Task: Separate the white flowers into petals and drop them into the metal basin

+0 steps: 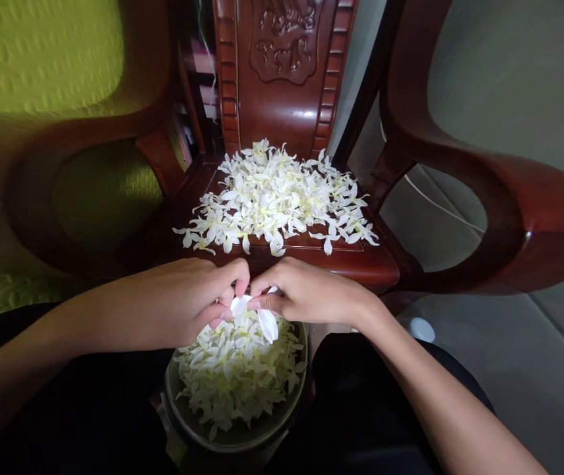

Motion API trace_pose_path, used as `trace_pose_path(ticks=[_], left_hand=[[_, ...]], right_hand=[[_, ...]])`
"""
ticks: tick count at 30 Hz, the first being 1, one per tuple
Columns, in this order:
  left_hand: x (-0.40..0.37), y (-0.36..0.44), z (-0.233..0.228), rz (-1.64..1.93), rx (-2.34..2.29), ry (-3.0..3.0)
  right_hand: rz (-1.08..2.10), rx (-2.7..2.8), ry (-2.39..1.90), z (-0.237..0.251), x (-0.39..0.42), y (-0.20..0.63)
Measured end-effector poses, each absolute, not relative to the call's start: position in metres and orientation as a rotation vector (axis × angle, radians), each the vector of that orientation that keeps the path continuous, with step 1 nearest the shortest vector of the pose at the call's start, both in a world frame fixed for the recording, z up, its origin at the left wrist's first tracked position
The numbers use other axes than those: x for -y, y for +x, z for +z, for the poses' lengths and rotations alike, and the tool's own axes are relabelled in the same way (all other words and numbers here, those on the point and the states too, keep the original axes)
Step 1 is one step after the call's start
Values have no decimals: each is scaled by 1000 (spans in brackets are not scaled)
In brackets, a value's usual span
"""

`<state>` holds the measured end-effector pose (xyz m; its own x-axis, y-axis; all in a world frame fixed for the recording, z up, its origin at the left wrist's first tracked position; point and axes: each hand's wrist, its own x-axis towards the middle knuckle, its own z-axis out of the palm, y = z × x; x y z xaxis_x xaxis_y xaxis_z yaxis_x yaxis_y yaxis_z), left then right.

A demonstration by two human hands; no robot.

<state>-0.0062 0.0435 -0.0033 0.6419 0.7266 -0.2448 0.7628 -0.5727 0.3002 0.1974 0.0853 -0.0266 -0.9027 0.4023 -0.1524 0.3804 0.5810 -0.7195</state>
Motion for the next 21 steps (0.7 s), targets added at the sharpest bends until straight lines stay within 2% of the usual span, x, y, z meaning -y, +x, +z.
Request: trace_pose_path(ticks=[4,8,13,21], left_hand=[[-43,-4,-2,-148,-1320,2558],[-41,-3,-1,-190,-1197,2566],[-41,-3,-2,-278,-1251,2573],[-40,-3,-5,-234,-1212,2617]], right_hand=[[1277,2784,-738,-30,-84,195],[1225,2823,-748,-32,-85,195],[1218,2844,-799,-34,-84,195],[1207,2835,-800,-34,-84,194]])
